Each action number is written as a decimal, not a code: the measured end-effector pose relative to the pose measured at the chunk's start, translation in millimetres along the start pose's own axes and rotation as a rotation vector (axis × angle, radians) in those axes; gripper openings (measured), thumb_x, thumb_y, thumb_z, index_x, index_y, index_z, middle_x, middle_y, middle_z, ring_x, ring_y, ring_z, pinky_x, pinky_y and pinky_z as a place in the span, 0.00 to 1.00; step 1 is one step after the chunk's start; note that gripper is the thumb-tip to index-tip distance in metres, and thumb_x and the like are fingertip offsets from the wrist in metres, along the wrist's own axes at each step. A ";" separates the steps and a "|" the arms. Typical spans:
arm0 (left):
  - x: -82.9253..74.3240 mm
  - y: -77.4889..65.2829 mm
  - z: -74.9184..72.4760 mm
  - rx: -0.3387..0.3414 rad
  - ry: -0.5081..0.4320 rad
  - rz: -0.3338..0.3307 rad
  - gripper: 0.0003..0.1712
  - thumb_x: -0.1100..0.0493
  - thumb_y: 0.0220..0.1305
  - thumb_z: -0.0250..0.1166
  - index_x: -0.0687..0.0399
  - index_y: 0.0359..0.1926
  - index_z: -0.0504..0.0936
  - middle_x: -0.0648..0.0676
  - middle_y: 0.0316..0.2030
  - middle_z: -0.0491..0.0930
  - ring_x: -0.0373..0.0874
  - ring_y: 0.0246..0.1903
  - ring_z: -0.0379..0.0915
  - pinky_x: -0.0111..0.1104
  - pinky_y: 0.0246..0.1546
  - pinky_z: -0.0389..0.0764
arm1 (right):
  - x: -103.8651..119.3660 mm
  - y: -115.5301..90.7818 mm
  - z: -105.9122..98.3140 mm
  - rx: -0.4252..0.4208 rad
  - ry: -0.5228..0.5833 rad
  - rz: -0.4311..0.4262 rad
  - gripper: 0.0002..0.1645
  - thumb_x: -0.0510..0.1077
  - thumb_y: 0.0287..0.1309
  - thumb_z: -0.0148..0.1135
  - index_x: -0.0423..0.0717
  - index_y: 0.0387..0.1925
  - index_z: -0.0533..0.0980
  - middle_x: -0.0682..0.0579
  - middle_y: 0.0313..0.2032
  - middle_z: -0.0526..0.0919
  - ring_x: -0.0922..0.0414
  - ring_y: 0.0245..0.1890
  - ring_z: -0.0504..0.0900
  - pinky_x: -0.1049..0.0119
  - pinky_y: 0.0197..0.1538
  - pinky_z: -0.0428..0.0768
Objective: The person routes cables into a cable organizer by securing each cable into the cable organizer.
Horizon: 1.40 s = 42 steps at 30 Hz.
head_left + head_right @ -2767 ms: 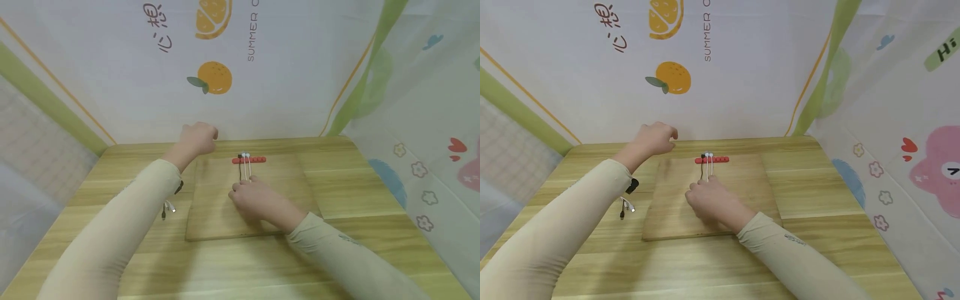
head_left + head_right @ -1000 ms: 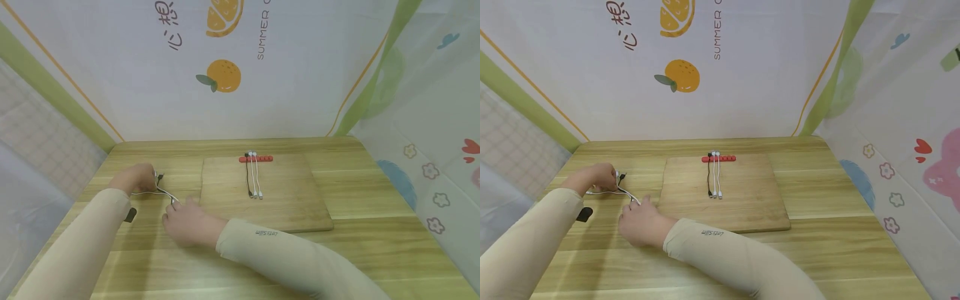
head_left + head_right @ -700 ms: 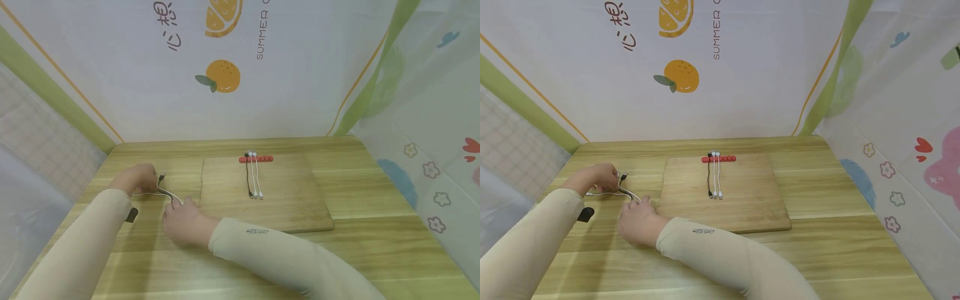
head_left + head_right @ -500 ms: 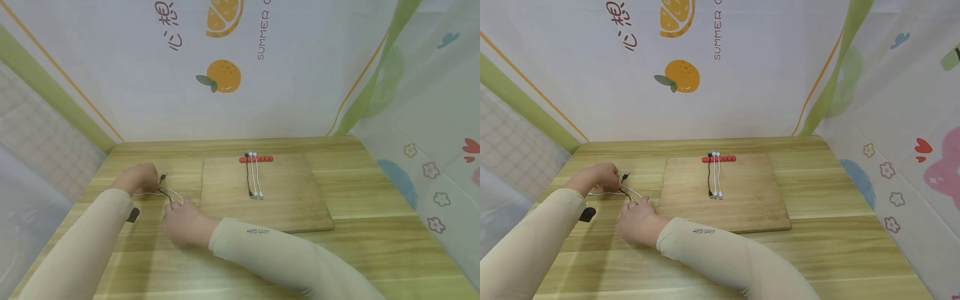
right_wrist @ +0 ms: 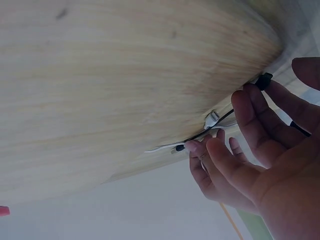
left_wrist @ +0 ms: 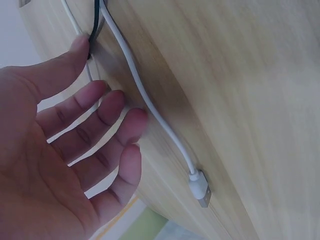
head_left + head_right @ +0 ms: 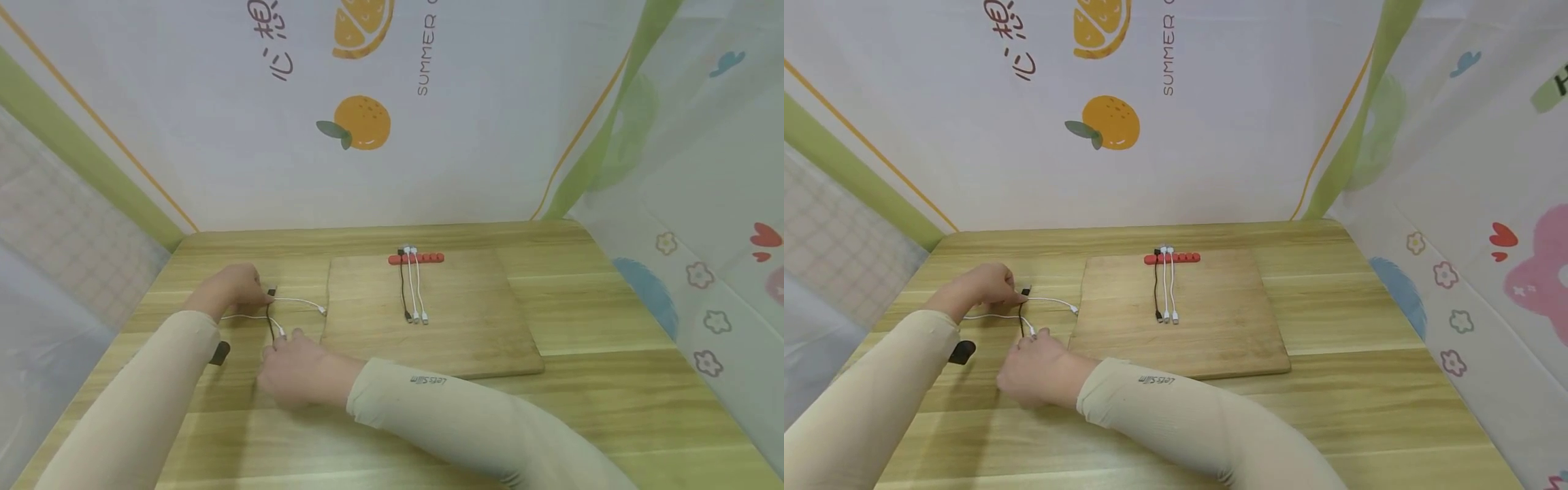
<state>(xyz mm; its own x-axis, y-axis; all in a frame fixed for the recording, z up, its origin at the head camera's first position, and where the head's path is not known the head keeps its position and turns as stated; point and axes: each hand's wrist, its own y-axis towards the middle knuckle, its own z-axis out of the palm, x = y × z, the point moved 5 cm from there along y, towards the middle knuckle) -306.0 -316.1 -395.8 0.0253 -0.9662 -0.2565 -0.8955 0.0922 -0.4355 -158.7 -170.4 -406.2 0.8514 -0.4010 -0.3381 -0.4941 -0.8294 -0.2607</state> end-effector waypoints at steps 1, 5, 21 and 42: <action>0.0 1.3 0.3 -0.003 0.001 0.003 0.24 0.47 0.69 0.70 0.50 0.23 0.69 0.45 0.19 0.64 0.41 0.22 0.62 0.33 0.27 0.69 | 0.3 -0.4 -0.3 -0.003 -0.003 0.000 0.16 0.56 0.79 0.49 0.67 0.56 0.80 0.60 0.56 0.81 0.59 0.55 0.77 0.60 0.58 0.78; -2.8 4.8 2.1 -0.035 0.026 0.040 0.21 0.49 0.70 0.69 0.55 0.26 0.74 0.51 0.23 0.72 0.45 0.26 0.69 0.37 0.30 0.75 | 1.0 -0.8 -0.3 -0.001 -0.001 0.002 0.17 0.55 0.79 0.49 0.66 0.60 0.79 0.60 0.57 0.81 0.59 0.56 0.78 0.60 0.58 0.78; -16.5 1.9 3.4 -0.110 0.094 0.176 0.07 0.62 0.70 0.66 0.63 0.40 0.83 0.61 0.39 0.85 0.54 0.39 0.78 0.49 0.45 0.81 | 3.5 -2.0 2.6 0.015 0.007 0.023 0.21 0.56 0.79 0.49 0.66 0.66 0.77 0.61 0.60 0.79 0.60 0.62 0.76 0.58 0.63 0.77; -31.7 13.7 -4.3 -0.183 0.124 0.176 0.12 0.62 0.71 0.63 0.64 0.51 0.83 0.64 0.48 0.86 0.60 0.48 0.81 0.57 0.51 0.82 | 5.7 -5.6 3.8 0.040 0.032 0.018 0.17 0.57 0.79 0.51 0.72 0.60 0.80 0.61 0.66 0.75 0.59 0.67 0.73 0.57 0.66 0.77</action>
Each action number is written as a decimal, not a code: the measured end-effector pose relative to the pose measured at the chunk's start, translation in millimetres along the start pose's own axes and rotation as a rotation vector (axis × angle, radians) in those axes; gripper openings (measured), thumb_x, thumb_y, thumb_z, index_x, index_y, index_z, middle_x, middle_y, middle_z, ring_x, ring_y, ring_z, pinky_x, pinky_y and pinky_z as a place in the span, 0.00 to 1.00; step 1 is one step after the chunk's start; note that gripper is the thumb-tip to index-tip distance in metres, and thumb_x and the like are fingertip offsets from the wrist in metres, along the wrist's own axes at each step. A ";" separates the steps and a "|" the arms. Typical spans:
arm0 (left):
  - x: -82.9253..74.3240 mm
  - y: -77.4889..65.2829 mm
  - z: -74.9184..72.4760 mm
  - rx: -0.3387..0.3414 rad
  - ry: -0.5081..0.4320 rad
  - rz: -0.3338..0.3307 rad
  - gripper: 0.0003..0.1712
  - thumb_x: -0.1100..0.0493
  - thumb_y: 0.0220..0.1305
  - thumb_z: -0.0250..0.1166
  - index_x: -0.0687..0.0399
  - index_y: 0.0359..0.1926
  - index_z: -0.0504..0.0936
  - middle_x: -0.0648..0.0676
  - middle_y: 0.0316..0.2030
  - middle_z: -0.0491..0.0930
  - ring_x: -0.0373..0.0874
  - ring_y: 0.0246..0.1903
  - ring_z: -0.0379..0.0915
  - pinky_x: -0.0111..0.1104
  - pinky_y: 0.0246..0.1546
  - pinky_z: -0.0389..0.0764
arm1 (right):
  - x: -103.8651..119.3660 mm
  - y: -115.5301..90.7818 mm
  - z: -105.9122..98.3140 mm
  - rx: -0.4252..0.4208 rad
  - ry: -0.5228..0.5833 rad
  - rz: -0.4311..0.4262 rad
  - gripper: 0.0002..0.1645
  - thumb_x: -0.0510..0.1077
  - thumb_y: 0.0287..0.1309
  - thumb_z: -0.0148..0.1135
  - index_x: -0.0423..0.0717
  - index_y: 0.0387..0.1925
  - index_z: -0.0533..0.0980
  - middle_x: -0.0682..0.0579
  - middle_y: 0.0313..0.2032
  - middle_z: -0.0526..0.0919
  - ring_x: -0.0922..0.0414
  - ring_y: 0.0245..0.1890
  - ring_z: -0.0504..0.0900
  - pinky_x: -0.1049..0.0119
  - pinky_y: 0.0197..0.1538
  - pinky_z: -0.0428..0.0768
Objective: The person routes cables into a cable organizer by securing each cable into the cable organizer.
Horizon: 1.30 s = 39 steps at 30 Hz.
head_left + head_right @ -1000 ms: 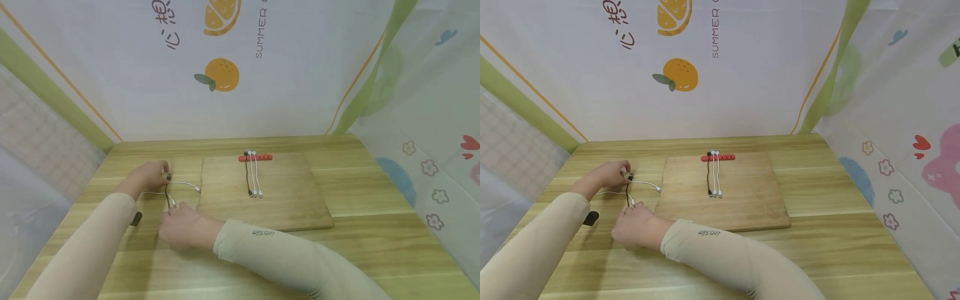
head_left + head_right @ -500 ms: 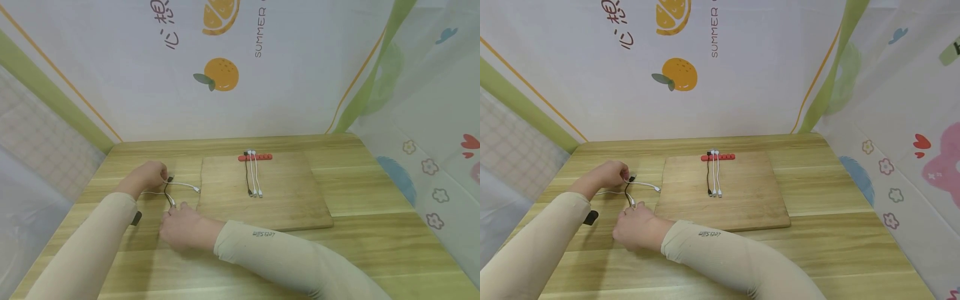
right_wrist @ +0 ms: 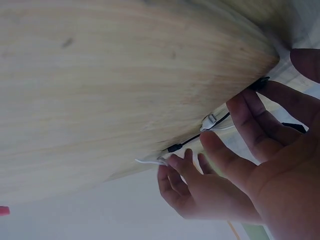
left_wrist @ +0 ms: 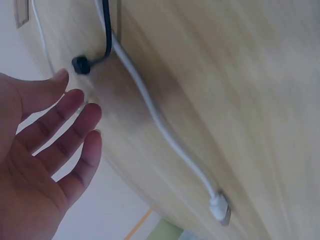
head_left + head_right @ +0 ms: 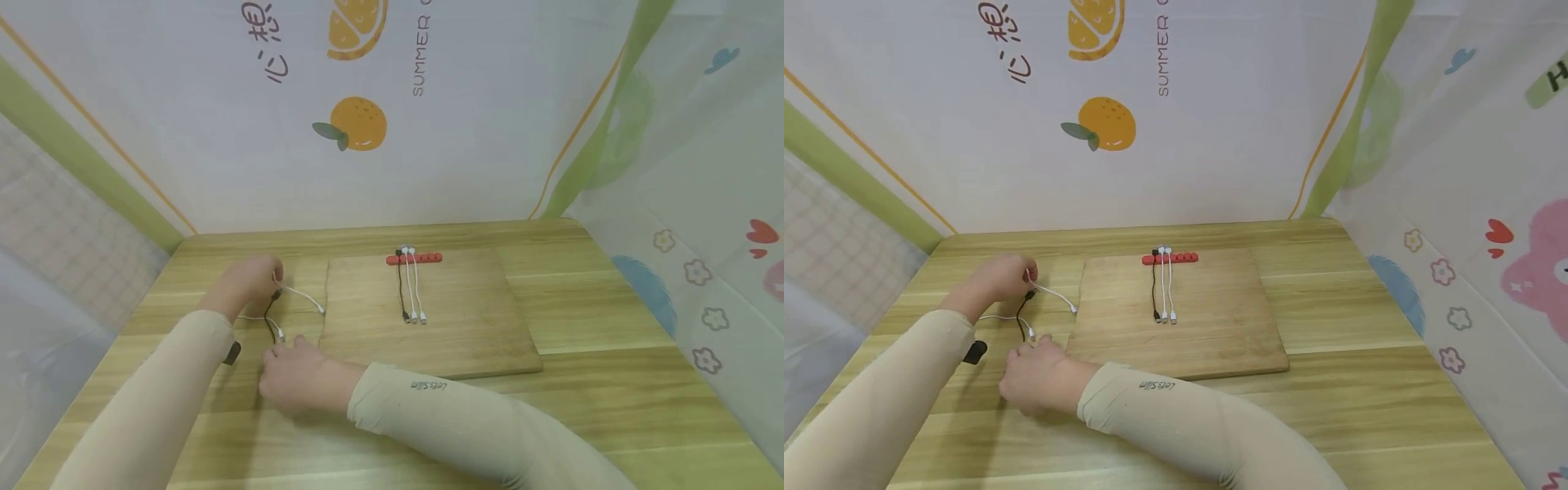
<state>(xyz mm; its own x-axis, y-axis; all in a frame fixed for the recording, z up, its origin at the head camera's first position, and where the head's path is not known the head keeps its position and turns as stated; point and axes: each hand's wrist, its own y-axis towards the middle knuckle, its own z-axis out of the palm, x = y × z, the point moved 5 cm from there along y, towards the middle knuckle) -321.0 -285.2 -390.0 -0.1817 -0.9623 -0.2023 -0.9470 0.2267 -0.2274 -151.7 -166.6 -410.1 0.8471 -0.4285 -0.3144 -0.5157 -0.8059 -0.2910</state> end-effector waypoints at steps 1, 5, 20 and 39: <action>-0.7 0.2 1.5 0.009 -0.004 0.002 0.12 0.62 0.71 0.62 0.64 0.51 0.83 0.65 0.49 0.86 0.60 0.48 0.81 0.57 0.51 0.82 | 0.5 -0.3 0.1 0.000 -0.001 -0.003 0.17 0.57 0.79 0.51 0.73 0.60 0.80 0.61 0.65 0.75 0.59 0.65 0.73 0.58 0.65 0.77; -5.1 -0.7 4.4 0.042 -0.024 0.016 0.11 0.63 0.66 0.65 0.66 0.46 0.83 0.66 0.46 0.85 0.59 0.45 0.80 0.55 0.50 0.82 | 2.8 -2.1 -0.7 -0.012 -0.010 -0.031 0.16 0.58 0.79 0.51 0.75 0.59 0.81 0.62 0.65 0.76 0.61 0.63 0.75 0.59 0.64 0.78; -8.3 -9.0 2.2 0.173 -0.100 -0.031 0.26 0.76 0.48 0.61 0.75 0.53 0.79 0.63 0.40 0.81 0.44 0.28 0.73 0.30 0.29 0.77 | 2.4 -3.0 -5.8 -0.114 -0.023 -0.053 0.12 0.54 0.79 0.54 0.75 0.49 0.83 0.64 0.53 0.84 0.63 0.52 0.80 0.59 0.61 0.80; -14.8 -20.6 -19.7 0.327 -0.213 -0.043 0.20 0.75 0.47 0.52 0.45 0.15 0.61 0.43 0.15 0.58 0.35 0.17 0.53 0.25 0.22 0.62 | -2.3 -3.9 -11.1 -0.176 0.010 -0.068 0.09 0.51 0.75 0.61 0.74 0.48 0.81 0.70 0.50 0.85 0.66 0.53 0.81 0.63 0.61 0.79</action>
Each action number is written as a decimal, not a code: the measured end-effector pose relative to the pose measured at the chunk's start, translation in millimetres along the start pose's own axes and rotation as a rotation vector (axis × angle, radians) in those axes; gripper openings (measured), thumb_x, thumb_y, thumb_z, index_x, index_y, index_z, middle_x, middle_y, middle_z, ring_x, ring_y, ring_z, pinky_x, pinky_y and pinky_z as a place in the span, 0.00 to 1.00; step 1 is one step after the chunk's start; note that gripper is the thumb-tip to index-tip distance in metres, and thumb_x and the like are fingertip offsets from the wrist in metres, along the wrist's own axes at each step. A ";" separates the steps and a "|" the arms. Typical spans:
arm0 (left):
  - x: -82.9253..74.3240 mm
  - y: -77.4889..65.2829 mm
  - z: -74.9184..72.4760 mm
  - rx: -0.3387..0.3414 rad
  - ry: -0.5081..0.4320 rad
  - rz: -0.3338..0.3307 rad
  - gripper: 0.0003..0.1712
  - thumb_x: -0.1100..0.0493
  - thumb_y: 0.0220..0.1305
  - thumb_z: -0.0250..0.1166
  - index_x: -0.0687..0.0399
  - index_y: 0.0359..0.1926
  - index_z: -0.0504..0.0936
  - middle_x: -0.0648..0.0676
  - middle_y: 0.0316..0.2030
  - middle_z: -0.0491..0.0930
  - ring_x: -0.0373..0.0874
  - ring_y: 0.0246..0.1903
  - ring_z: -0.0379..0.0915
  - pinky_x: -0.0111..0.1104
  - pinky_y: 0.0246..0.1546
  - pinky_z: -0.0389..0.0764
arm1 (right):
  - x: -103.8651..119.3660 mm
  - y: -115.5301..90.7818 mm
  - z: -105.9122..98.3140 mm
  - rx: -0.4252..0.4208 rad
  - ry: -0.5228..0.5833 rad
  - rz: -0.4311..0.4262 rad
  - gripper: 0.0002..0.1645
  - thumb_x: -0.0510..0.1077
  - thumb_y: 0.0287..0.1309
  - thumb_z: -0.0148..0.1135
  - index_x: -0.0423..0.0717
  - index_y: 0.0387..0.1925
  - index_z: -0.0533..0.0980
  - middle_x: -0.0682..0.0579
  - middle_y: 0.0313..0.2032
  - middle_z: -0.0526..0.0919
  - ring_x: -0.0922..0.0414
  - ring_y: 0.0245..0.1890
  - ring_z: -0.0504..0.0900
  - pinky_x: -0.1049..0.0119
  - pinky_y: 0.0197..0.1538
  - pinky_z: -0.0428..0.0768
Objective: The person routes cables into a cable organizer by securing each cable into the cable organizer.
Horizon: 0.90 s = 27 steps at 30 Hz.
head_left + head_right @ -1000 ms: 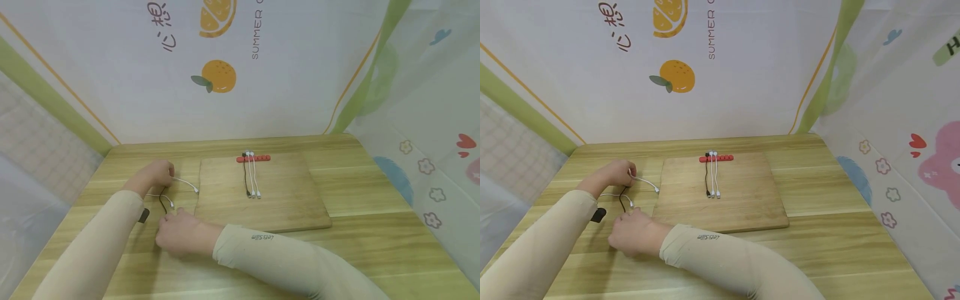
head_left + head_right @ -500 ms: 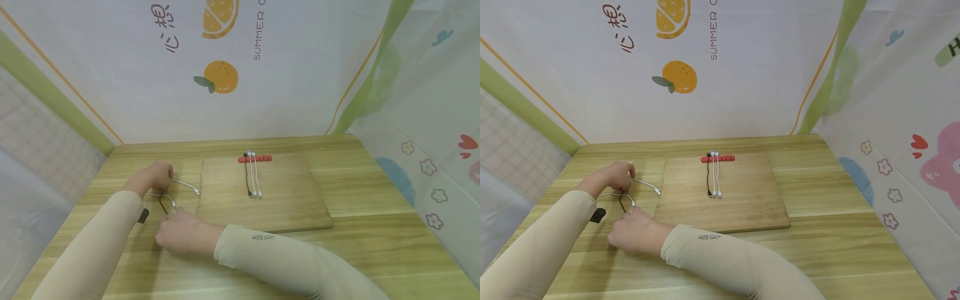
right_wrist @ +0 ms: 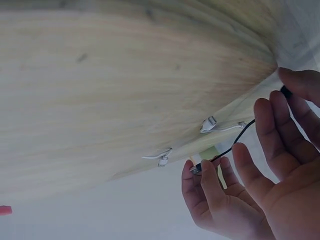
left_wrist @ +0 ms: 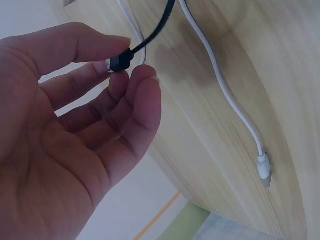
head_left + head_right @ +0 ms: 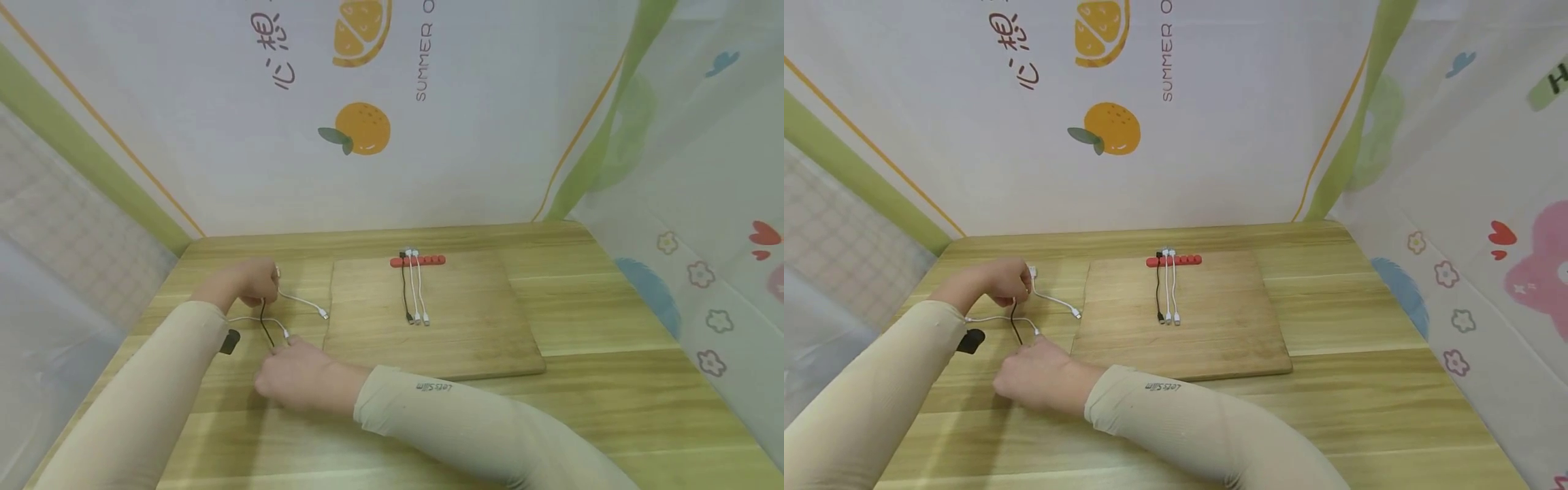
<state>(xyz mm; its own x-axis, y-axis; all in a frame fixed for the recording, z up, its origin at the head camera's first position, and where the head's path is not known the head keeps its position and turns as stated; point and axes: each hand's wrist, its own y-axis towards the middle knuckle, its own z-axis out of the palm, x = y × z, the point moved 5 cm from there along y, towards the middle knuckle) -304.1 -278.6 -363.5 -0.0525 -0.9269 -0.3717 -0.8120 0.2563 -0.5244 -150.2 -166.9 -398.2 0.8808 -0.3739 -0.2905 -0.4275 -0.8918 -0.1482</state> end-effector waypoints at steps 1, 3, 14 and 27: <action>-1.0 -0.9 0.0 0.004 -0.002 -0.003 0.20 0.75 0.47 0.53 0.45 0.15 0.62 0.43 0.15 0.59 0.35 0.17 0.54 0.26 0.22 0.63 | -0.2 -0.5 -0.5 -0.007 -0.008 -0.003 0.09 0.51 0.76 0.61 0.73 0.48 0.81 0.70 0.49 0.85 0.66 0.53 0.82 0.63 0.61 0.79; -3.5 -3.2 0.0 0.006 -0.004 -0.007 0.18 0.75 0.49 0.55 0.48 0.15 0.67 0.43 0.15 0.61 0.35 0.17 0.56 0.26 0.23 0.66 | -0.5 -1.1 -1.5 -0.021 -0.022 -0.007 0.08 0.51 0.76 0.60 0.72 0.49 0.81 0.70 0.49 0.85 0.65 0.54 0.82 0.62 0.64 0.79; -18.5 -8.6 -9.4 -0.066 0.086 0.064 0.07 0.72 0.65 0.66 0.61 0.30 0.78 0.48 0.22 0.74 0.38 0.22 0.65 0.28 0.27 0.71 | -7.2 -12.6 -13.9 -0.062 -0.080 0.017 0.09 0.52 0.80 0.54 0.69 0.52 0.79 0.69 0.51 0.85 0.65 0.56 0.83 0.66 0.62 0.79; -67.5 -20.4 -36.3 -0.337 0.124 0.166 0.08 0.68 0.62 0.70 0.67 0.42 0.83 0.66 0.43 0.86 0.53 0.37 0.82 0.40 0.36 0.84 | -41.4 -41.6 -14.7 -0.163 0.002 0.159 0.14 0.51 0.76 0.58 0.60 0.58 0.79 0.61 0.56 0.86 0.60 0.60 0.83 0.59 0.68 0.79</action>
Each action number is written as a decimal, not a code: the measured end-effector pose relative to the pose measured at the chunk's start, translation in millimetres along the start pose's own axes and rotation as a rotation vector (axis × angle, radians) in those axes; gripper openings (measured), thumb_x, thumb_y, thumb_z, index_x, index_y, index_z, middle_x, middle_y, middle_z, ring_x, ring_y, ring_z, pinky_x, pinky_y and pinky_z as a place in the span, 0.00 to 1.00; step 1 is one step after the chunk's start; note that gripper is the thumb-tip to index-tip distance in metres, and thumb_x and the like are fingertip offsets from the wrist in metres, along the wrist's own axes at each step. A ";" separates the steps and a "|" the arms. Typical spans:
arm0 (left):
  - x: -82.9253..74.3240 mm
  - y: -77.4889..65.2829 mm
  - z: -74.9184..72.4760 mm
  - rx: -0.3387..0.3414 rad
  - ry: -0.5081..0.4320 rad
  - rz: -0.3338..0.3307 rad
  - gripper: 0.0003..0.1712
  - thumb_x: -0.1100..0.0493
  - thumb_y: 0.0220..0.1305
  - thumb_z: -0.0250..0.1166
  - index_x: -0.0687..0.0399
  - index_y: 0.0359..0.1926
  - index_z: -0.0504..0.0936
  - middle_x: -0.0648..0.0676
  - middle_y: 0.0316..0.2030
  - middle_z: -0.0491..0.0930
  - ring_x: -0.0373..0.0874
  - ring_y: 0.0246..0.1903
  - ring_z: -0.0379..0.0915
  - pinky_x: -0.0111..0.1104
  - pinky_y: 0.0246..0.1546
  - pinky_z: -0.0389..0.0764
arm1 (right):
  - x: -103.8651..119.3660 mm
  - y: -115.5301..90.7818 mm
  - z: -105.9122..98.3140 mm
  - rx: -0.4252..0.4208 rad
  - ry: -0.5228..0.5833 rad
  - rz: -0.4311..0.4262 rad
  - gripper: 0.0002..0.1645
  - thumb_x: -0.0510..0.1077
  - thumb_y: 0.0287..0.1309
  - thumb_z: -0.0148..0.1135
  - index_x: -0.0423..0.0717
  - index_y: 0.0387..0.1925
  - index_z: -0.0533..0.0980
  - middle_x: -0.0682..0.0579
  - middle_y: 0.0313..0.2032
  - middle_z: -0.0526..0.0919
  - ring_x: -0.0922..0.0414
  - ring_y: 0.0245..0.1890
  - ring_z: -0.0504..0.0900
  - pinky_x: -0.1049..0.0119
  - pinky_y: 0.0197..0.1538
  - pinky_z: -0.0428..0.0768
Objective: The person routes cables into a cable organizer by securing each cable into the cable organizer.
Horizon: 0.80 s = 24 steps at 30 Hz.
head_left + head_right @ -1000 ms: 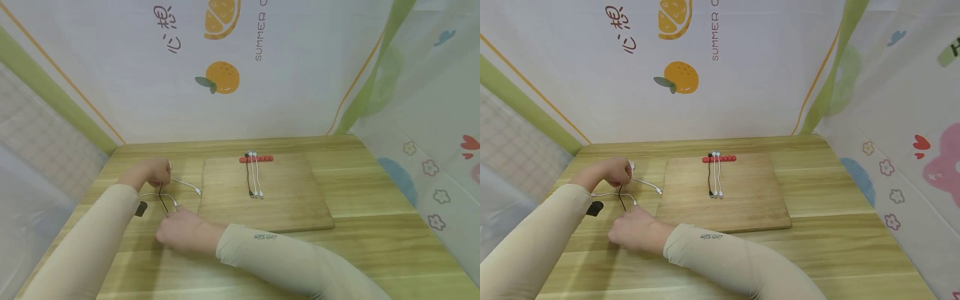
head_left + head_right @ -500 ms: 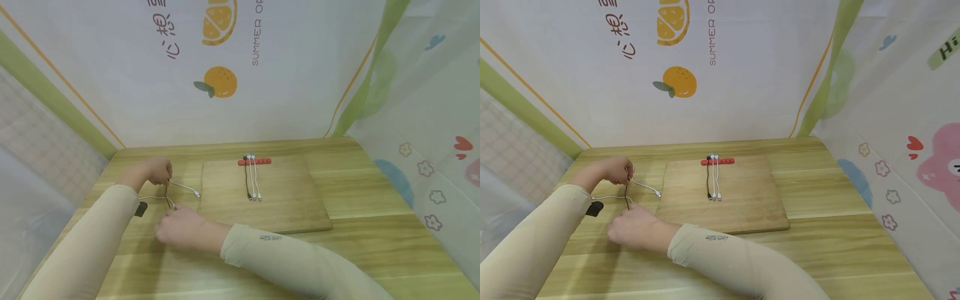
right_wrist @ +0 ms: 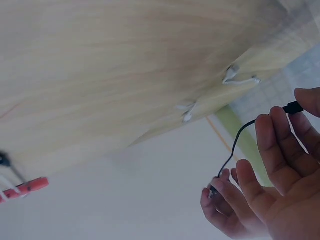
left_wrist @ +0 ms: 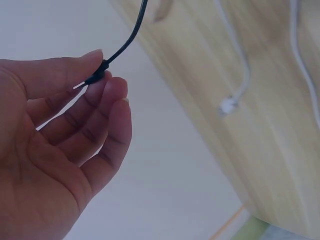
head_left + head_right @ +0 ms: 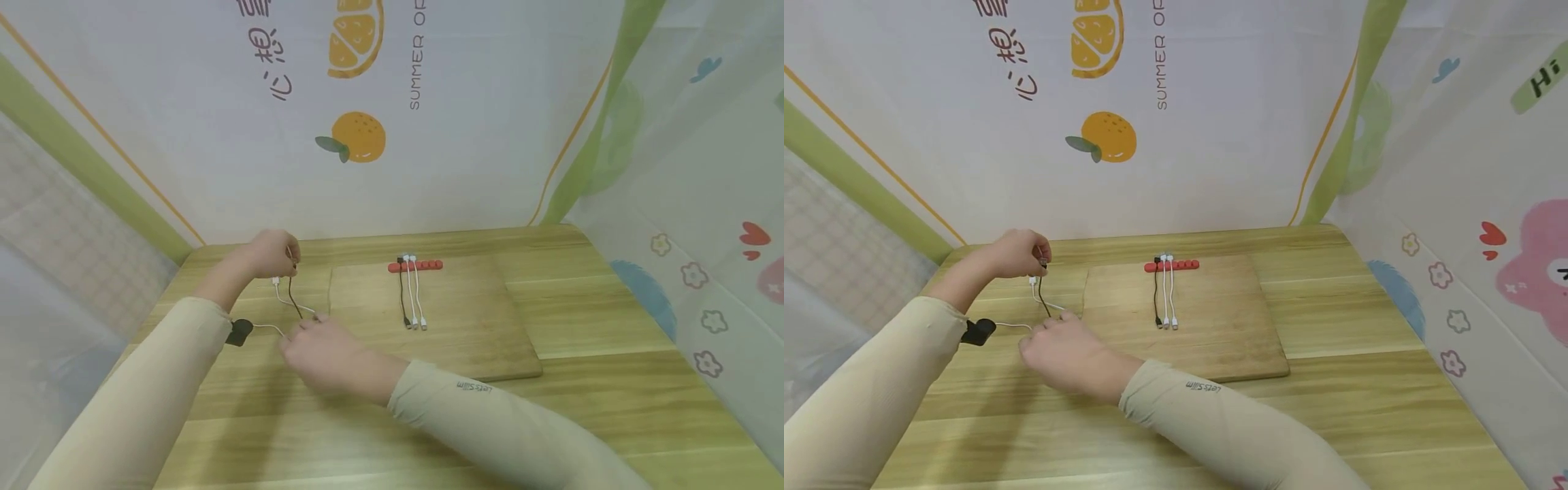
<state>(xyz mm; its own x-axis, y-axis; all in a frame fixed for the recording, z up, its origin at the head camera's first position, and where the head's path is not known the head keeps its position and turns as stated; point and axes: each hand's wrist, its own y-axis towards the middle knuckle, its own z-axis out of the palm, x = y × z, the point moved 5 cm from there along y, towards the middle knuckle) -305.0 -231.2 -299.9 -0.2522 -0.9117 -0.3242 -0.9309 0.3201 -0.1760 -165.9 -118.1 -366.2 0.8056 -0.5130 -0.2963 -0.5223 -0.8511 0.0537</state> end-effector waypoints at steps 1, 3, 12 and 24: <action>-4.5 0.8 -2.4 -0.016 0.001 0.006 0.08 0.67 0.62 0.70 0.66 0.42 0.83 0.67 0.43 0.86 0.54 0.38 0.83 0.41 0.37 0.84 | -3.4 -2.1 0.2 -0.004 0.003 0.008 0.16 0.52 0.75 0.59 0.60 0.60 0.79 0.61 0.57 0.86 0.60 0.61 0.83 0.59 0.68 0.78; -13.4 2.0 -6.4 -0.038 0.001 0.011 0.08 0.67 0.63 0.70 0.65 0.43 0.83 0.66 0.43 0.85 0.55 0.39 0.82 0.43 0.39 0.84 | -9.8 -5.9 0.8 -0.010 0.011 0.019 0.20 0.54 0.71 0.63 0.59 0.61 0.79 0.61 0.59 0.86 0.59 0.62 0.83 0.58 0.68 0.78; -38.3 8.1 -11.3 -0.064 0.009 0.035 0.10 0.64 0.65 0.69 0.63 0.46 0.84 0.64 0.44 0.85 0.56 0.42 0.80 0.47 0.44 0.82 | -33.3 -21.1 5.1 -0.015 0.029 0.083 0.18 0.51 0.77 0.57 0.53 0.61 0.80 0.56 0.58 0.87 0.57 0.62 0.84 0.56 0.69 0.78; -78.6 33.6 -9.9 -0.091 -0.015 0.081 0.08 0.67 0.62 0.71 0.59 0.42 0.83 0.60 0.42 0.84 0.53 0.42 0.78 0.43 0.44 0.80 | -62.0 -49.5 4.4 -0.020 0.105 0.127 0.23 0.51 0.79 0.52 0.50 0.67 0.78 0.55 0.59 0.88 0.56 0.65 0.84 0.54 0.73 0.77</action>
<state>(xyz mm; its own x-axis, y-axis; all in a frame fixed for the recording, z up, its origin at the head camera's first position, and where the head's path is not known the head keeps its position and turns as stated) -319.1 -151.3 -271.1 -0.3243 -0.8796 -0.3482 -0.9280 0.3672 -0.0635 -191.2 -43.7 -354.6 0.7589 -0.6244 -0.1849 -0.6168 -0.7803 0.1035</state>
